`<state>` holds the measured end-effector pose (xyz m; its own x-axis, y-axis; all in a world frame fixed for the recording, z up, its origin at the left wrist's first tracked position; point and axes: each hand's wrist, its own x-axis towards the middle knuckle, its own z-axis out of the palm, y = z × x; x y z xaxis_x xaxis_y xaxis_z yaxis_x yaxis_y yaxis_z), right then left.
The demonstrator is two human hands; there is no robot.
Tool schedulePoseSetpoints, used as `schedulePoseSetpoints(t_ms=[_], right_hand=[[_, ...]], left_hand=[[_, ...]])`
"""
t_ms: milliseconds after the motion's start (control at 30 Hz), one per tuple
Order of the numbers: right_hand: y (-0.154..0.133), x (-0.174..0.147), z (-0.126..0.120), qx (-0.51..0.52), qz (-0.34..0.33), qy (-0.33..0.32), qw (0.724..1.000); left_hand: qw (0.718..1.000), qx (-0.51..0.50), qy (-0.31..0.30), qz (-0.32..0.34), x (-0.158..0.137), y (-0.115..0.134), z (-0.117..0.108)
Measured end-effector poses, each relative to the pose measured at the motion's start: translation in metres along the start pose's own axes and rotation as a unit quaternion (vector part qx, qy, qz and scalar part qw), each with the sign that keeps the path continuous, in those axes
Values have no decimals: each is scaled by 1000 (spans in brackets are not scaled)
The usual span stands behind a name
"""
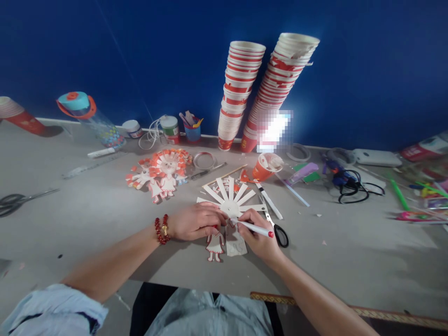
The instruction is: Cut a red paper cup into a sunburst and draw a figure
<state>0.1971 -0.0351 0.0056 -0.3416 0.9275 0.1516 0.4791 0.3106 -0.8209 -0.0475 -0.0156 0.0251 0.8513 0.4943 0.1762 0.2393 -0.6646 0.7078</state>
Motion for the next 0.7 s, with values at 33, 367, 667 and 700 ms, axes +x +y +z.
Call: schedulePoseSetpoints(t_ms=[33, 367, 667, 700], right_hand=[[0, 0, 0, -2, -2, 0, 1000], [0, 1, -1, -16, -8, -2, 1000], [-1, 2, 0, -28, -16, -2, 999], [0, 1, 0, -29, -14, -5, 999]], left_hand=[[1000, 1, -1, 0, 0, 0, 0], [1000, 2, -2, -3, 0, 0, -1], [1000, 7, -5, -5, 0, 0, 0], [1000, 7, -5, -5, 0, 0, 0]])
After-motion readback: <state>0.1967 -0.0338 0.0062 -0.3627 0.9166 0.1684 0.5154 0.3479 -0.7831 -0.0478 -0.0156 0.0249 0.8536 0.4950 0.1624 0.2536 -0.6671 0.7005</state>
